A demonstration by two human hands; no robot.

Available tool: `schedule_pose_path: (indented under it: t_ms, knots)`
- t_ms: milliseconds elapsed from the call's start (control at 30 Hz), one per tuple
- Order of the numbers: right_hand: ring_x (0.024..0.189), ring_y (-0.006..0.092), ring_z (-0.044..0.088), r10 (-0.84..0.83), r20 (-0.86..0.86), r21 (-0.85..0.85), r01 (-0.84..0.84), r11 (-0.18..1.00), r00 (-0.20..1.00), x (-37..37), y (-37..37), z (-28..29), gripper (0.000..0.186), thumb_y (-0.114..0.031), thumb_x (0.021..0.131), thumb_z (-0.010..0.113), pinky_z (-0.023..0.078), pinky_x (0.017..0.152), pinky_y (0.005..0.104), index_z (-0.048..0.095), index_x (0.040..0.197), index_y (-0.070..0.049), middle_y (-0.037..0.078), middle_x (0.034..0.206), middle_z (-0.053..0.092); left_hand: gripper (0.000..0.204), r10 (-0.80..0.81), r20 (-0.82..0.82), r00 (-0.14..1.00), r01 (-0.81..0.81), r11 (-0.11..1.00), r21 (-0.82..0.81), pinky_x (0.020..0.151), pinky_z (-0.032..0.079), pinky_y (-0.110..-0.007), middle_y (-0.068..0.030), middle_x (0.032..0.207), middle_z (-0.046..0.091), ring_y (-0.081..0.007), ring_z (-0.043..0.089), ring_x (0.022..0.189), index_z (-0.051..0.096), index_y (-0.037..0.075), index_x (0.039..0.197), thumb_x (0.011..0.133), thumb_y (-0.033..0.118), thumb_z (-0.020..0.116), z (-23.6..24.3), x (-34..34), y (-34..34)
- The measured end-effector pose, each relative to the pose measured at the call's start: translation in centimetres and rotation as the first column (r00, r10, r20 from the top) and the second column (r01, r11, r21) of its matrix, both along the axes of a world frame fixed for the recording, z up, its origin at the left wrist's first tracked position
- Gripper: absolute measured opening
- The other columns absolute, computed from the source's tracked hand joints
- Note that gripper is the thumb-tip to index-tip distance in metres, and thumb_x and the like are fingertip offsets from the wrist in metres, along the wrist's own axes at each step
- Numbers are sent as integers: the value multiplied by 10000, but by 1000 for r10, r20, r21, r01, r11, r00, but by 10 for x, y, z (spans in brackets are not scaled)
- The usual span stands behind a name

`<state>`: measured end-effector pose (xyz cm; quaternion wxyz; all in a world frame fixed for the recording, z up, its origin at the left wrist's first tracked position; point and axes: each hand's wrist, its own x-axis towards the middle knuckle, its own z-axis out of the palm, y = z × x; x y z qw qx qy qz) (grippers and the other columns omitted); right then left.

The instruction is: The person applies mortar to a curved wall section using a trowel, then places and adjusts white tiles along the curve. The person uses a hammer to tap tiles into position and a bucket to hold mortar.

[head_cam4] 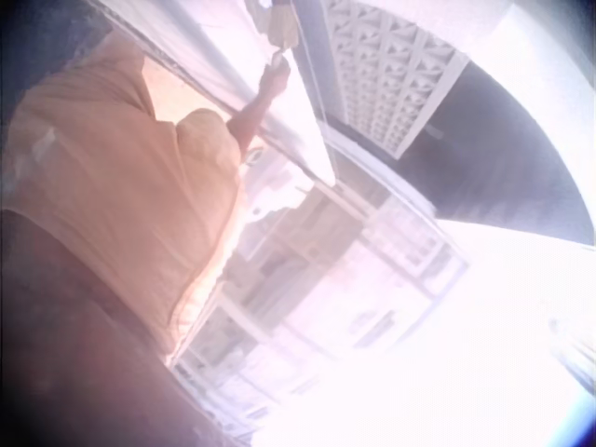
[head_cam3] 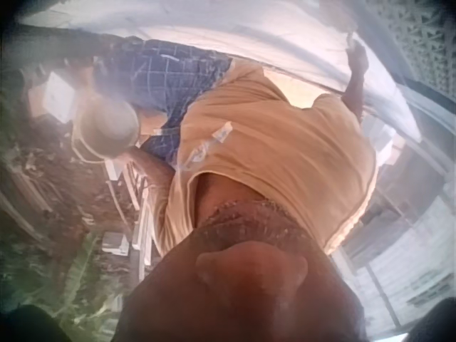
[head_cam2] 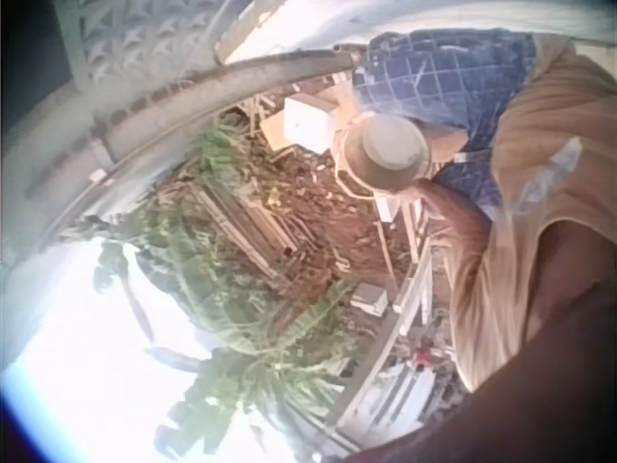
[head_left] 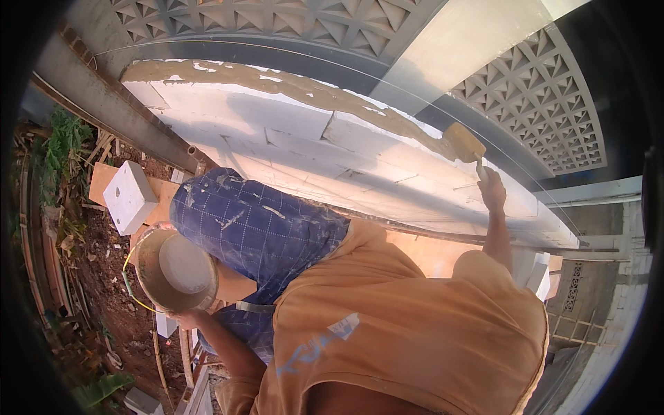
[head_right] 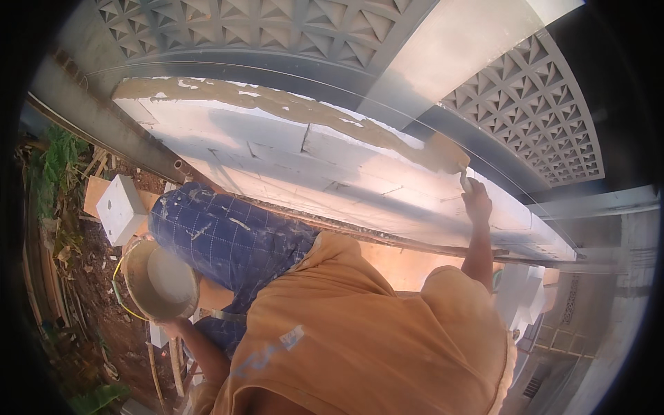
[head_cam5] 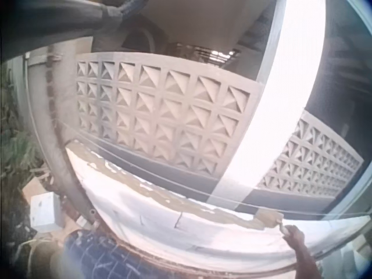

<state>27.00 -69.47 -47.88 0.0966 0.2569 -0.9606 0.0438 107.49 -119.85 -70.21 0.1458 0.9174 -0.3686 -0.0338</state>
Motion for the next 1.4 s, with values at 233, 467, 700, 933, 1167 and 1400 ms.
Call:
schedule_pose_path:
  t_ms: [233,467,700,933,1167,1400]
  knots:
    - [1135,332,601,76,30,-38,-75,996,997,3,-75,-4,542,-213,843,694,505,911,460,538,1362,-191,111,1231,584,610,82,-160,984,-101,988,-113,704,536,-530,-250,1027,702,-408,694,899,469,-30,1354,1017,467,365,1,-5,0]
    - [1140,365,578,254,-53,-149,-259,954,966,-3,-130,-27,523,-166,847,634,504,909,457,525,1357,-204,122,1222,558,668,112,-234,966,-150,977,-151,726,527,-533,-266,1032,697,-414,687,910,515,-46,1307,1003,530,365,0,-7,2]
    - [1138,363,577,235,-14,-110,-235,966,972,20,-172,-27,512,-191,846,646,508,903,462,545,1347,-168,124,1200,570,735,140,-313,939,-210,957,-201,747,518,-536,-282,1037,692,-419,679,921,560,-61,1260,989,592,364,2,-11,6]
    - [1074,356,604,608,31,-228,-587,777,793,113,-339,38,505,-226,853,719,490,874,468,578,1324,-108,139,1161,607,807,185,-471,862,-330,911,-246,768,508,-539,-298,1042,687,-424,672,932,606,-77,1213,975,655,363,4,-16,12]
    - [1023,331,656,934,347,-264,-947,183,84,333,-565,118,390,-246,842,720,523,845,445,641,1200,-115,112,1147,630,826,103,-651,752,-430,825,-367,891,479,-500,-327,1146,639,-426,639,1042,534,-104,1296,988,641,354,20,-9,24]
    - [949,324,700,813,445,87,-886,-456,-375,544,-629,44,256,-129,804,655,535,751,470,704,1003,23,251,1043,673,676,-57,-606,794,-292,838,-461,994,472,-471,-325,1438,421,-409,507,1268,422,-112,1410,1012,425,517,77,-17,37]
